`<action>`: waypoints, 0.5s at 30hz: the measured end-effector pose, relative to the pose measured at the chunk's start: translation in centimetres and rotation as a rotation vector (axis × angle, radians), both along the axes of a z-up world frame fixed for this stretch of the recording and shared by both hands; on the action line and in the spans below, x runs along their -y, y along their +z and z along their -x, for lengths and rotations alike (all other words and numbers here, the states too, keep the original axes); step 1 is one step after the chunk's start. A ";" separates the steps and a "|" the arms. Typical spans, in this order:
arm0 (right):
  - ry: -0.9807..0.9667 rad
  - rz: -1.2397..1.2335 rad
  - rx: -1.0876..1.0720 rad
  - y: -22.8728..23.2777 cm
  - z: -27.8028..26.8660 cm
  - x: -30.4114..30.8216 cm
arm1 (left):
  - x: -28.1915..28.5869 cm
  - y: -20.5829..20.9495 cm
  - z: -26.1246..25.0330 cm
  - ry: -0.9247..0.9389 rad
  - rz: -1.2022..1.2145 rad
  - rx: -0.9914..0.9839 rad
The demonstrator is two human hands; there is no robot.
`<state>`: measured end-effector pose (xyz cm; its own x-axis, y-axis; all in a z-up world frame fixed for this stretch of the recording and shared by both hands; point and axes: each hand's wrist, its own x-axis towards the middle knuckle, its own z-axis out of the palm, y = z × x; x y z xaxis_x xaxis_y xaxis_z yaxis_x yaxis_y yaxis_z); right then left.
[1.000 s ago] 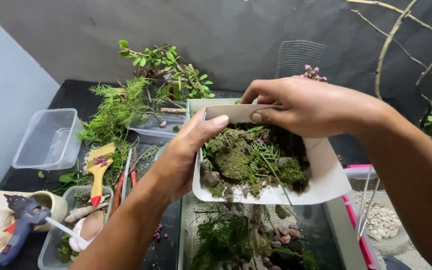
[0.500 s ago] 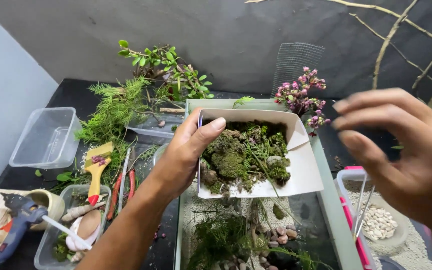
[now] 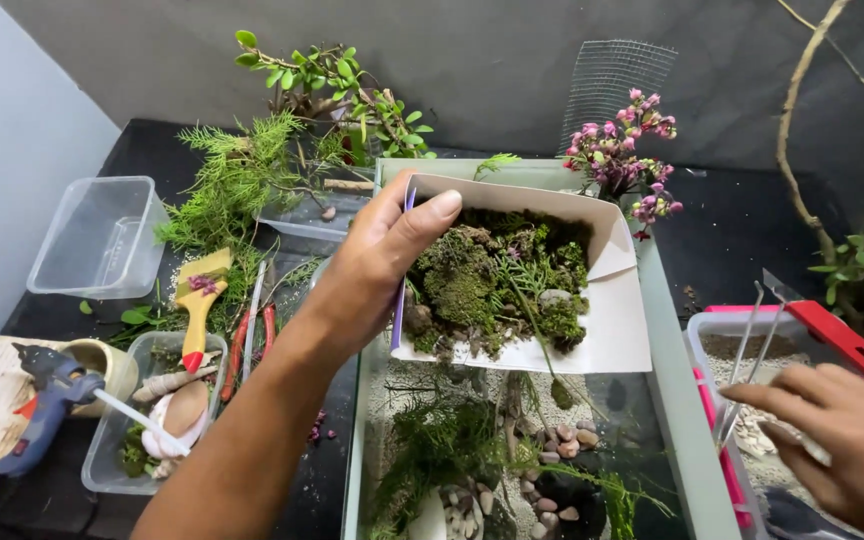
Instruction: A person is meticulously arranging moss, small branches, and stones inside a clear plastic container to create a miniature landscape, using tweezers for precision and a brush for final adjustments.
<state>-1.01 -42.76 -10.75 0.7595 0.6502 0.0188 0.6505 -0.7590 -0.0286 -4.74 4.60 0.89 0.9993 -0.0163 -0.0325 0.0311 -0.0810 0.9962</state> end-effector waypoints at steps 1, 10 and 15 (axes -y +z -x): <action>0.027 0.286 0.044 -1.2 -0.1 0.5 | 0.0 -0.2 0.0 0.055 -0.041 -0.132; 0.448 0.429 0.384 -4.0 -0.5 1.3 | -0.4 -0.4 0.0 0.046 0.124 -0.164; 0.475 0.387 0.460 -2.9 -0.1 1.8 | -0.6 -0.6 0.0 0.027 0.102 -0.145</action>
<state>-0.88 -44.60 -13.63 0.3672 0.9296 -0.0306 0.7918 -0.2952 0.5348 -4.70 5.21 0.30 0.9844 0.0002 -0.1761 0.1761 0.0233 0.9841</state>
